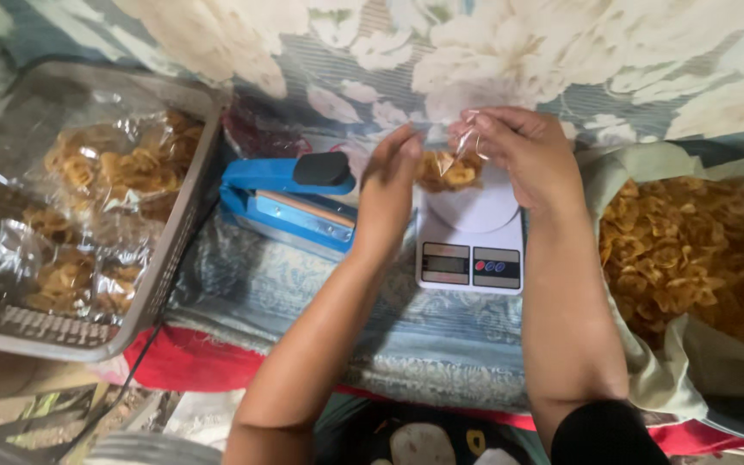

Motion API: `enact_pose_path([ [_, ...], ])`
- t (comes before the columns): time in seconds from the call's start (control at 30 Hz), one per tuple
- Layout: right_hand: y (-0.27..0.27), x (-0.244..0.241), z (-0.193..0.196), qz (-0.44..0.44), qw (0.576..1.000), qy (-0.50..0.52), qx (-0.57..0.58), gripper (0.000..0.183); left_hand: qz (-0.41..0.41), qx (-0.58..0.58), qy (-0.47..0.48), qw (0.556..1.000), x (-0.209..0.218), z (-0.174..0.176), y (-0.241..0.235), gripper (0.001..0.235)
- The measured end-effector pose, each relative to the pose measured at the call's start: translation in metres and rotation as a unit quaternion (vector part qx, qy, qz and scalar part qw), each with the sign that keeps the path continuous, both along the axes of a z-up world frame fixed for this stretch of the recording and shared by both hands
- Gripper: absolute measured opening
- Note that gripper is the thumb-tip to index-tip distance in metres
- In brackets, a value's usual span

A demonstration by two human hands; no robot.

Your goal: The person scoops dried fruit from a large sack into a small plastic bag placed on a digital scale. After reaching the desired weight, the person seals the bag using a blue heat sealer and places the finished package into a basket.

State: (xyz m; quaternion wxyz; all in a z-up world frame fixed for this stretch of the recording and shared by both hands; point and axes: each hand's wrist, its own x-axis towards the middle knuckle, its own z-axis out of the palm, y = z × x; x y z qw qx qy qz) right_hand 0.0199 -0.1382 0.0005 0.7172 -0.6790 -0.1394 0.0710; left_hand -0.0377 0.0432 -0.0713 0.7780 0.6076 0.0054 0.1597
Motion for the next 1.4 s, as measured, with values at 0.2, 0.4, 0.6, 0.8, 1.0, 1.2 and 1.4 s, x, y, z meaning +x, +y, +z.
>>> enact_pose_path([
  [0.2,0.072,0.011,-0.045,-0.078,0.956,-0.174,-0.222,0.022,-0.107,-0.058,0.044,0.992,-0.106,-0.027,0.041,0.047],
  [0.4,0.135,-0.052,-0.065,0.159,0.931,-0.172,-0.280,0.031,0.069,-0.210,0.046,0.974,-0.132,-0.016,0.101,0.032],
  [0.6,0.136,-0.062,-0.069,0.210,0.845,-0.412,-0.268,0.033,0.060,-0.151,0.053,0.985,-0.131,-0.013,0.110,0.039],
  [0.8,0.124,-0.066,-0.060,0.240,0.786,-0.463,-0.333,0.052,0.153,-0.120,0.014,0.981,-0.118,-0.029,0.098,0.041],
  [1.0,0.130,-0.047,-0.042,0.255,0.831,-0.353,-0.346,0.049,0.222,-0.092,-0.001,0.971,-0.116,-0.043,0.080,0.047],
  [1.2,0.155,-0.055,-0.024,0.325,0.783,-0.332,-0.412,0.059,0.234,-0.045,-0.030,0.971,-0.114,-0.048,0.075,0.053],
  [1.4,0.148,-0.041,-0.052,0.348,0.804,-0.345,-0.336,0.055,0.223,0.025,-0.062,0.973,-0.114,-0.051,0.076,0.061],
])
